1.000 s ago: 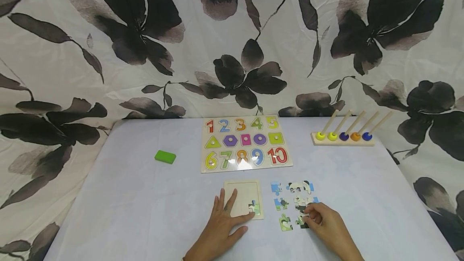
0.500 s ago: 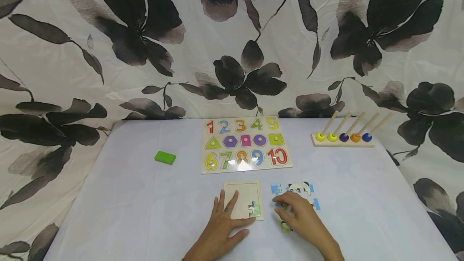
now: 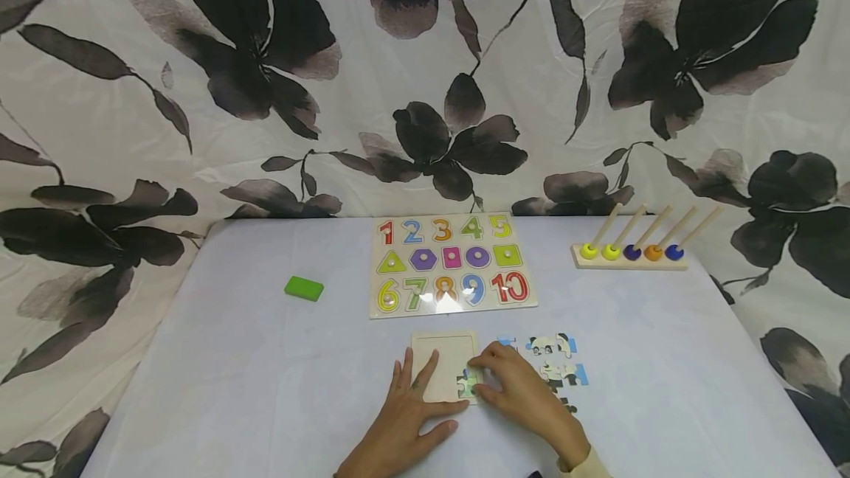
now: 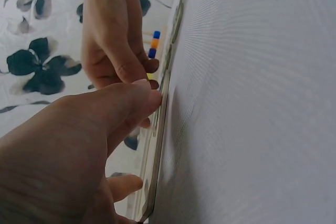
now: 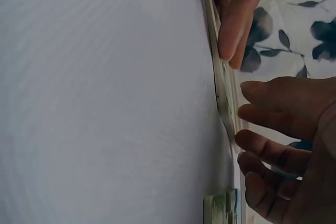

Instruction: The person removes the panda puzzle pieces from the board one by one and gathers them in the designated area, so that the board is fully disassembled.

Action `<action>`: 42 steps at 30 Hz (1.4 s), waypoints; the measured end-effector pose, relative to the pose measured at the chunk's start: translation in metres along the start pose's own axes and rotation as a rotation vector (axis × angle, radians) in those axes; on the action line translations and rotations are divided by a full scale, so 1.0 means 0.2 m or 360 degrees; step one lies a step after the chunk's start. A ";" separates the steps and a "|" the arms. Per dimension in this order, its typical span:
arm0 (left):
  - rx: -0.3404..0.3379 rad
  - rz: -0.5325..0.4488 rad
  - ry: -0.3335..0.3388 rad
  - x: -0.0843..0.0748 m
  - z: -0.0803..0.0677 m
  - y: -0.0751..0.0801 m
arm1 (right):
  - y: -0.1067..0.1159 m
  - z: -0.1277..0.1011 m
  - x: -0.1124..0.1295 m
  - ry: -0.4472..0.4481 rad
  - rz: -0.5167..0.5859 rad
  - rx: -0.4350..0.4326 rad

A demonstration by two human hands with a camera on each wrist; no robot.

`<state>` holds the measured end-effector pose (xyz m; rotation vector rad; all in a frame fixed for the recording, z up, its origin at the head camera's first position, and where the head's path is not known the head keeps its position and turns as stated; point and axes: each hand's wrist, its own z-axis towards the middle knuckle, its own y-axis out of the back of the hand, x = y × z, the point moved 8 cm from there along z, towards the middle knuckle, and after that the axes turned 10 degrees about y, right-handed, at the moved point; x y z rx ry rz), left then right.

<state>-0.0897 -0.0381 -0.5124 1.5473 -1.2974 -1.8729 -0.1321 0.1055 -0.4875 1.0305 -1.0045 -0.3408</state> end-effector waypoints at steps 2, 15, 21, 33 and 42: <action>0.0011 -0.0004 0.0005 0.00 0.00 0.00 | -0.01 0.01 0.00 -0.0008 -0.0003 0.0016; 0.0037 -0.0003 0.0042 0.01 0.00 0.00 | -0.03 0.01 0.01 -0.0020 0.0018 0.0026; 0.0016 0.0004 0.0032 0.01 0.00 0.00 | -0.04 0.00 0.01 -0.0048 0.0030 0.0025; 0.0047 -0.0002 0.0069 0.01 0.01 -0.01 | -0.03 0.00 0.01 -0.0071 0.0079 0.0005; 0.0042 -0.0013 0.0072 0.01 0.01 -0.01 | -0.03 -0.01 0.01 -0.0080 0.0315 0.0056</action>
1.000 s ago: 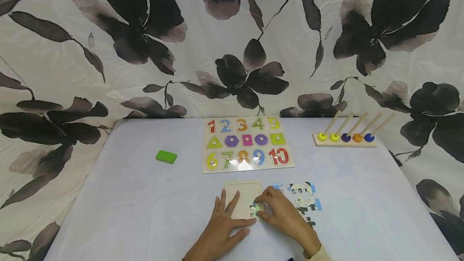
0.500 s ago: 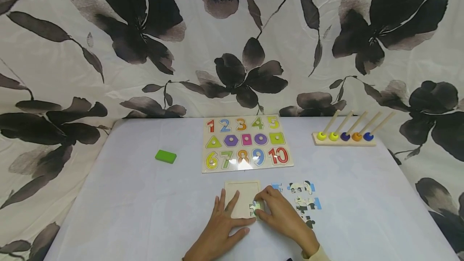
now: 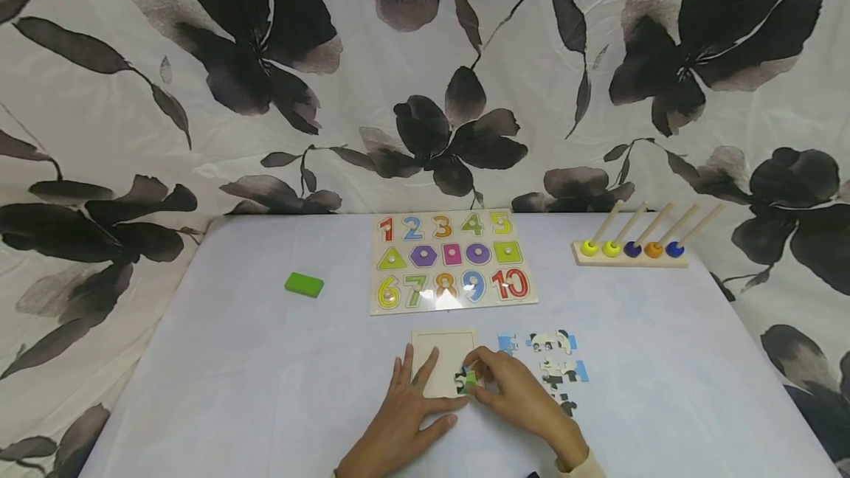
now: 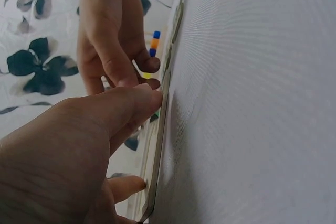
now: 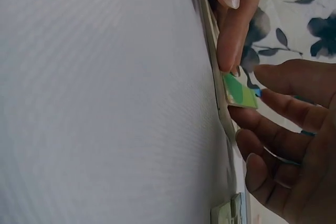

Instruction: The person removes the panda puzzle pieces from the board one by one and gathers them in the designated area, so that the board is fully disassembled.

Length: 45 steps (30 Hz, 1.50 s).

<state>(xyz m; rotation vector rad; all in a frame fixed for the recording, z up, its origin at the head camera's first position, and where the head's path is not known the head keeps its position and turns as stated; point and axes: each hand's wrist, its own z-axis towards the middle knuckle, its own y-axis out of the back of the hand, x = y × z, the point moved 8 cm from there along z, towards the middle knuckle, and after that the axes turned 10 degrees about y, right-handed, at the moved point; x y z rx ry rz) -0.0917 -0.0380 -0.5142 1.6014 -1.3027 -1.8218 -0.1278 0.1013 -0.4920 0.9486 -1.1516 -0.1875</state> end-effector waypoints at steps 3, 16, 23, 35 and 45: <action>-0.0004 0.0005 -0.0001 0.00 0.00 0.00 | 0.00 0.01 0.01 0.0020 0.0053 0.0026; -0.0020 0.0013 -0.0029 -0.01 0.00 0.01 | 0.03 0.00 0.01 0.0097 0.0172 -0.0093; 0.0037 0.0031 0.0040 0.00 0.01 0.01 | 0.15 -0.08 -0.06 -0.0017 0.0252 -0.0247; 0.0043 0.0031 0.0108 -0.01 0.00 0.04 | 0.38 -0.28 -0.23 -0.0302 0.0297 -0.0404; 0.0078 -0.0001 0.0149 0.00 -0.01 0.04 | 0.49 -0.40 -0.32 -0.0491 0.0148 -0.0469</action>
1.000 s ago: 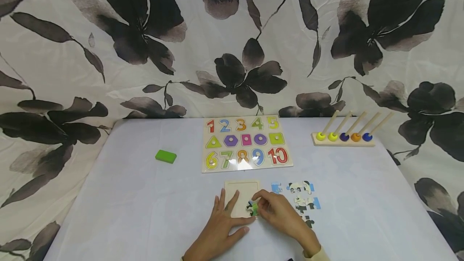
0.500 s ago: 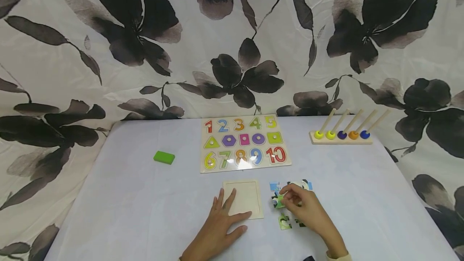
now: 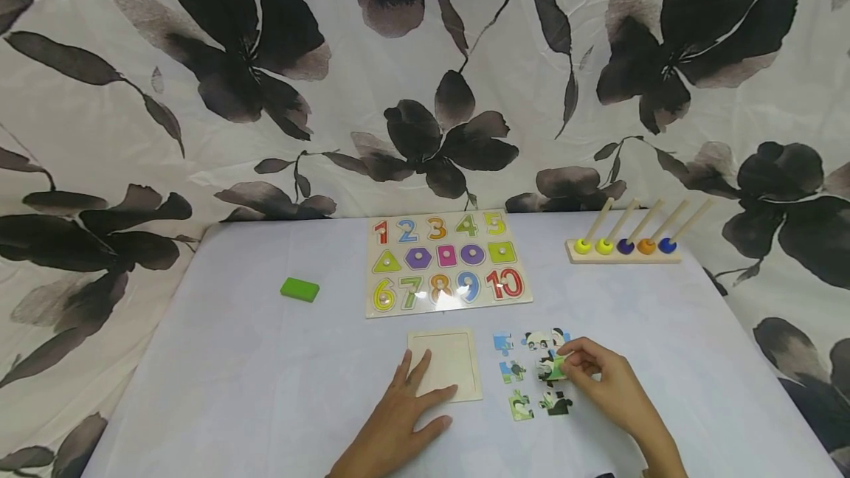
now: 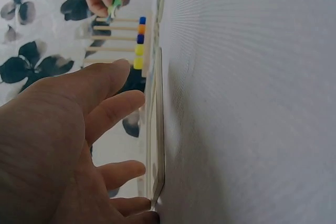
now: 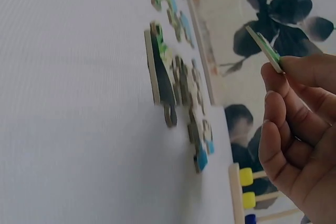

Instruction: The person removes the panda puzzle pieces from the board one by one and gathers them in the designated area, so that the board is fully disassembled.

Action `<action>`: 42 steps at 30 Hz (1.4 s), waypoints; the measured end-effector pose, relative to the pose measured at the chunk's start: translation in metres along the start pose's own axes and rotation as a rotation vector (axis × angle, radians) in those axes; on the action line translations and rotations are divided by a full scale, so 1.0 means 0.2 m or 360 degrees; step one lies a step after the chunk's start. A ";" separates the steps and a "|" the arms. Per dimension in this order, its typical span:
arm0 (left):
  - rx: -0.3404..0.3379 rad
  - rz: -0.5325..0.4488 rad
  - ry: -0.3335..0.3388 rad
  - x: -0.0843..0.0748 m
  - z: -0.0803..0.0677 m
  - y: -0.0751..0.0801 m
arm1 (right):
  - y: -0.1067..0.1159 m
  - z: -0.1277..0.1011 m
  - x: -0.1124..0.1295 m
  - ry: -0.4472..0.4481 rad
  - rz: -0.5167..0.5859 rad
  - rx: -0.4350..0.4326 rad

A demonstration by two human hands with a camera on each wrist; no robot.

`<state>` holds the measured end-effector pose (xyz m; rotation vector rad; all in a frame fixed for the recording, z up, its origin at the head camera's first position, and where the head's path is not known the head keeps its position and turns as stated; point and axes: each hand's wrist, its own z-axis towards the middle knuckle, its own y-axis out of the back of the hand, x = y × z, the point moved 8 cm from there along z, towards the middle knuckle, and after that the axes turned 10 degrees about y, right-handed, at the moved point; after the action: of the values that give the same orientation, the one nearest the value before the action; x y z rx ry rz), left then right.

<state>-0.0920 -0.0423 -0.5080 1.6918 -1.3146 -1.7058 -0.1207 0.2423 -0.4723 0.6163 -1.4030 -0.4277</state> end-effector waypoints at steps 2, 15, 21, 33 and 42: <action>0.0009 -0.0001 0.0009 0.00 0.00 0.00 | 0.02 -0.01 -0.02 -0.0032 -0.0025 0.0002; -0.0006 -0.0005 -0.0016 -0.01 -0.02 0.01 | 0.09 -0.09 -0.17 -0.0138 -0.0077 0.0081; 0.0002 -0.0002 -0.0003 -0.01 -0.02 0.00 | 0.07 -0.10 -0.22 -0.0183 -0.0047 0.0125; -0.0004 -0.0005 -0.0002 -0.01 -0.03 0.01 | 0.04 -0.12 -0.27 -0.0243 -0.0036 0.0187; 0.0003 0.0002 0.0004 -0.02 -0.02 0.00 | 0.04 -0.12 -0.25 -0.0275 -0.0118 0.0206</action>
<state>-0.0877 -0.0416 -0.5049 1.6933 -1.3159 -1.7017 -0.1043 0.2835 -0.5079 0.7528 -1.5850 -0.4600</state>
